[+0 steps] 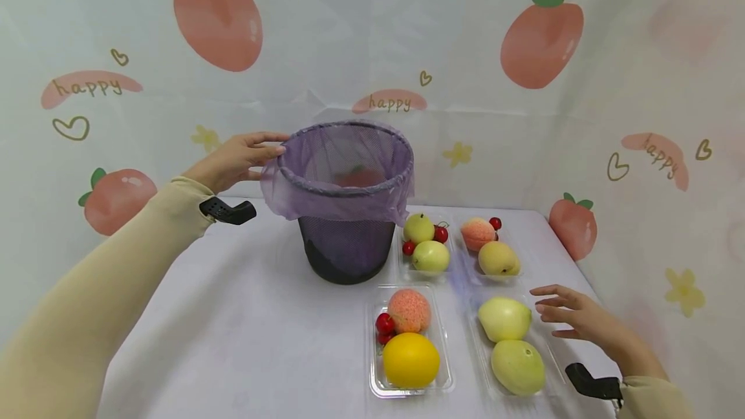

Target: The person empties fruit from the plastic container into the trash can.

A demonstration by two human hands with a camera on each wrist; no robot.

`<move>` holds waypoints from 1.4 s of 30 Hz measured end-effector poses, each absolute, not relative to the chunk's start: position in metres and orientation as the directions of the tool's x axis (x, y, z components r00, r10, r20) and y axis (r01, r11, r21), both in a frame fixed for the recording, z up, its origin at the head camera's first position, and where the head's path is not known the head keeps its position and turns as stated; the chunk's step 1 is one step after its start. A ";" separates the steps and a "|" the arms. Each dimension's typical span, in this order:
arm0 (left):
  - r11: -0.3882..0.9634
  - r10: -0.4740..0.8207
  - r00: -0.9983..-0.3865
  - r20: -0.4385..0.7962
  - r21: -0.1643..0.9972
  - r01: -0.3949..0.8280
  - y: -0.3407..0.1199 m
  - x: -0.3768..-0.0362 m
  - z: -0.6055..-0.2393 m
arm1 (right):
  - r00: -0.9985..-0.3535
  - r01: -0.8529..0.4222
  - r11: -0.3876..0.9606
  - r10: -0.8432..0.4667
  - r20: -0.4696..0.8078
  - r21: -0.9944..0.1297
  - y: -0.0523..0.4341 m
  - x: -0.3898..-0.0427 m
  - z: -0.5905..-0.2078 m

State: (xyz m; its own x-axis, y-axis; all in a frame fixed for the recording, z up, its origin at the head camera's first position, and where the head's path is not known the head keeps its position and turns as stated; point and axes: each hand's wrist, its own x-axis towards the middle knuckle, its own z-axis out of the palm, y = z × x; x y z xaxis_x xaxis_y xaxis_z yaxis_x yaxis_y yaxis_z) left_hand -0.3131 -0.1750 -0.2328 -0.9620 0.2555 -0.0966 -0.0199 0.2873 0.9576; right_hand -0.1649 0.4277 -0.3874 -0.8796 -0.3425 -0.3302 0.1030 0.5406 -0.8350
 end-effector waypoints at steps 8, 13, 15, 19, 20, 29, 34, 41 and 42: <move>0.237 0.271 -0.957 -0.108 0.971 -0.042 -0.175 -0.316 -0.237 | -0.839 0.181 0.449 -0.394 -0.376 -0.875 0.429 -0.156 -0.399; 0.208 0.291 -0.950 -0.117 0.977 -0.056 -0.175 -0.316 -0.238 | -0.845 0.178 0.384 -0.412 -0.341 -0.906 0.432 -0.149 -0.407; 0.194 0.298 -0.947 -0.121 0.979 -0.064 -0.176 -0.316 -0.238 | -0.844 0.186 0.369 -0.415 -0.340 -0.911 0.431 -0.148 -0.410; 0.165 0.309 -0.943 -0.123 0.983 -0.075 -0.176 -0.316 -0.239 | -0.832 0.227 0.356 -0.413 -0.370 -0.907 0.432 -0.146 -0.414; 0.161 0.309 -0.943 -0.123 0.984 -0.076 -0.176 -0.316 -0.239 | -0.826 0.237 0.352 -0.417 -0.379 -0.905 0.433 -0.146 -0.414; 0.145 0.291 -0.947 -0.136 0.985 -0.097 -0.175 -0.317 -0.241 | -0.755 0.321 0.339 -0.471 -0.455 -0.884 0.437 -0.144 -0.417; 0.145 0.300 -0.945 -0.133 0.985 -0.093 -0.175 -0.315 -0.241 | -0.739 0.351 0.357 -0.462 -0.490 -0.866 0.437 -0.144 -0.418; 0.154 0.292 -0.948 -0.130 0.984 -0.087 -0.176 -0.316 -0.241 | -0.706 0.383 0.305 -0.512 -0.489 -0.872 0.437 -0.146 -0.418; 0.154 0.291 -0.948 -0.130 0.984 -0.087 -0.176 -0.316 -0.241 | -0.702 0.382 0.292 -0.526 -0.481 -0.877 0.437 -0.145 -0.418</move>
